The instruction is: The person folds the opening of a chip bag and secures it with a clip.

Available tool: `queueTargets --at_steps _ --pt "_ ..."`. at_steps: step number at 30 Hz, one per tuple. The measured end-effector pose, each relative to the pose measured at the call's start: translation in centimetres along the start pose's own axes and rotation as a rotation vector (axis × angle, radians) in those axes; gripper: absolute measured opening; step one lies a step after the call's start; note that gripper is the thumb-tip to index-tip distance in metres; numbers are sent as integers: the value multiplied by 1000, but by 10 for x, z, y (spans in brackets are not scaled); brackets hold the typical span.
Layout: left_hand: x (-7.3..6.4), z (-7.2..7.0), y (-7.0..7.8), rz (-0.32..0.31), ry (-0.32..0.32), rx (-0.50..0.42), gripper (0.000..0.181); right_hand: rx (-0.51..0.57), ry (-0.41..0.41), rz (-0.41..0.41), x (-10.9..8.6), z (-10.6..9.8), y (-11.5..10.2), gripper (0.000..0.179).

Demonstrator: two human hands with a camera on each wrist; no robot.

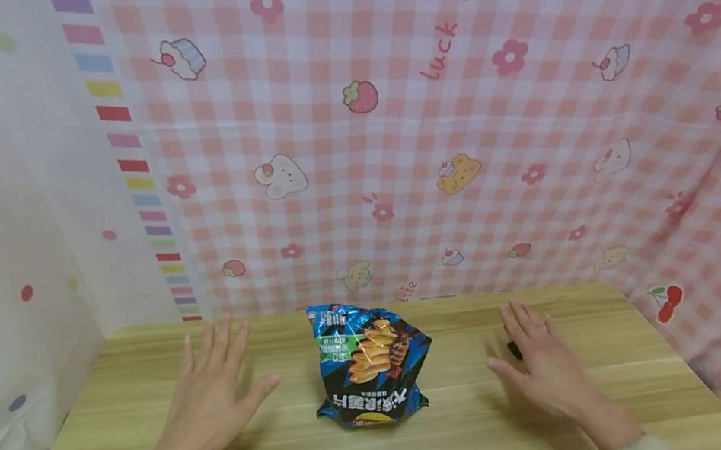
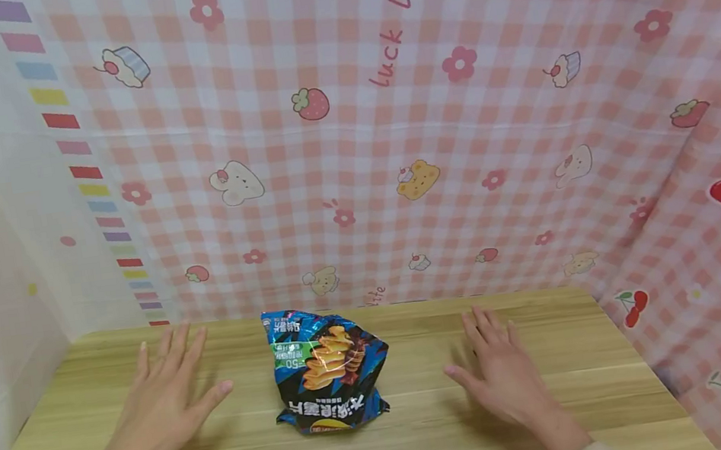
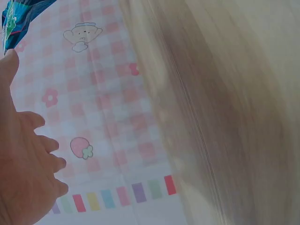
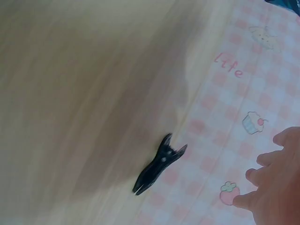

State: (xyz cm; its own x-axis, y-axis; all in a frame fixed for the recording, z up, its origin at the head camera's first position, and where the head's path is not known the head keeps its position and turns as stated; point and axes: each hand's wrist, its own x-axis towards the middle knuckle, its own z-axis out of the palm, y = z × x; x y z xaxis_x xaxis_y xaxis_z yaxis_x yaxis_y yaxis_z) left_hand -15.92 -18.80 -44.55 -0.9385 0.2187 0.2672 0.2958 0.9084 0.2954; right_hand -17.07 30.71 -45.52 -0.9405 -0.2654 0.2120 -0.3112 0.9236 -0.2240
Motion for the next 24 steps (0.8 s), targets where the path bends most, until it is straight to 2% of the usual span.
queueTargets --at_steps 6,16,24 --pt "2 2 6 10 33 -18 92 57 43 -17 2 1 -12 84" --pt "7 9 22 46 161 -85 89 102 149 -54 3 5 -34 82" --pt "17 12 34 79 232 -125 88 202 170 -51 7 7 -49 81"
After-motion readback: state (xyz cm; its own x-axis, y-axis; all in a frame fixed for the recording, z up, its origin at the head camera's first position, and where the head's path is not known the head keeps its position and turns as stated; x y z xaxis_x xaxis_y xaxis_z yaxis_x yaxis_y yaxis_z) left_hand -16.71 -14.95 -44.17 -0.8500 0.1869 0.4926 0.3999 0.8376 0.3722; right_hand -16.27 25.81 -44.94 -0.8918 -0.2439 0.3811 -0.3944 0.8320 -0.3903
